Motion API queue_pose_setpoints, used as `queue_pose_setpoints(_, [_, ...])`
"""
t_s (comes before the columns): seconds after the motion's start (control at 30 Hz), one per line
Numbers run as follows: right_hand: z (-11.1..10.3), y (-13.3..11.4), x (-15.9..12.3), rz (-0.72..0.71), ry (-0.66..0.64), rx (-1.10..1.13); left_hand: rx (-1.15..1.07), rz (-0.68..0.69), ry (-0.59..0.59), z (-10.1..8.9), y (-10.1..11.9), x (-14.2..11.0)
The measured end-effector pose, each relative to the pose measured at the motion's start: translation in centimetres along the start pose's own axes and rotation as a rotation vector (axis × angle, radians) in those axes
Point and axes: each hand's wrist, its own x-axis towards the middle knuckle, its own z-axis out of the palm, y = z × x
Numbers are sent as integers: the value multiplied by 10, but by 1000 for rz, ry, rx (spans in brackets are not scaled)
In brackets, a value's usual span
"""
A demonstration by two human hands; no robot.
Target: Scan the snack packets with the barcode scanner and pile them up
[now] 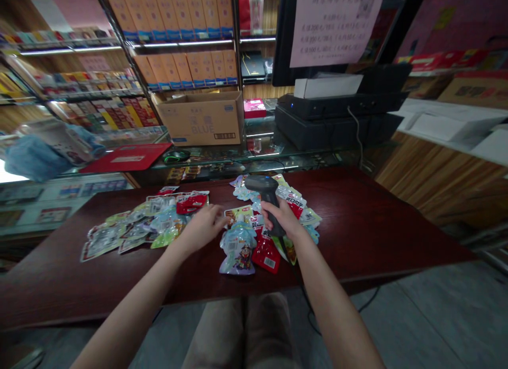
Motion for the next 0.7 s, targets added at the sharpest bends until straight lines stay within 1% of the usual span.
queue_pose_setpoints(0.03, [0,0,0,-1,7,-1,-19,23,-84,5,7,2])
queue_pose_setpoints(0.07, [-1,0,0,-2,13,-2,-32,37,-142,10,12,3])
queue_pose_setpoints(0.1, [-1,0,0,-3,17,-3,-42,41,-183,13,15,5])
queue_pose_setpoints(0.17, [-1,0,0,-7,22,-3,-72,26,-222,18,16,7])
queue_pose_setpoints(0.33, [-2,0,0,-9,17,-1,-235,0,-246,21,7,11])
queue_pose_setpoints(0.43, [-2,0,1,-14,19,6,-324,10,-225,26,3,12])
queue_pose_setpoints(0.53, [-3,1,2,-18,17,12,-414,-8,-201,30,0,11])
queue_pose_setpoints(0.63, [-4,2,2,-15,12,17,-558,-34,-199,29,-3,9])
queue_pose_setpoints(0.7, [-4,1,2,-11,8,19,-656,-23,-187,25,-5,10])
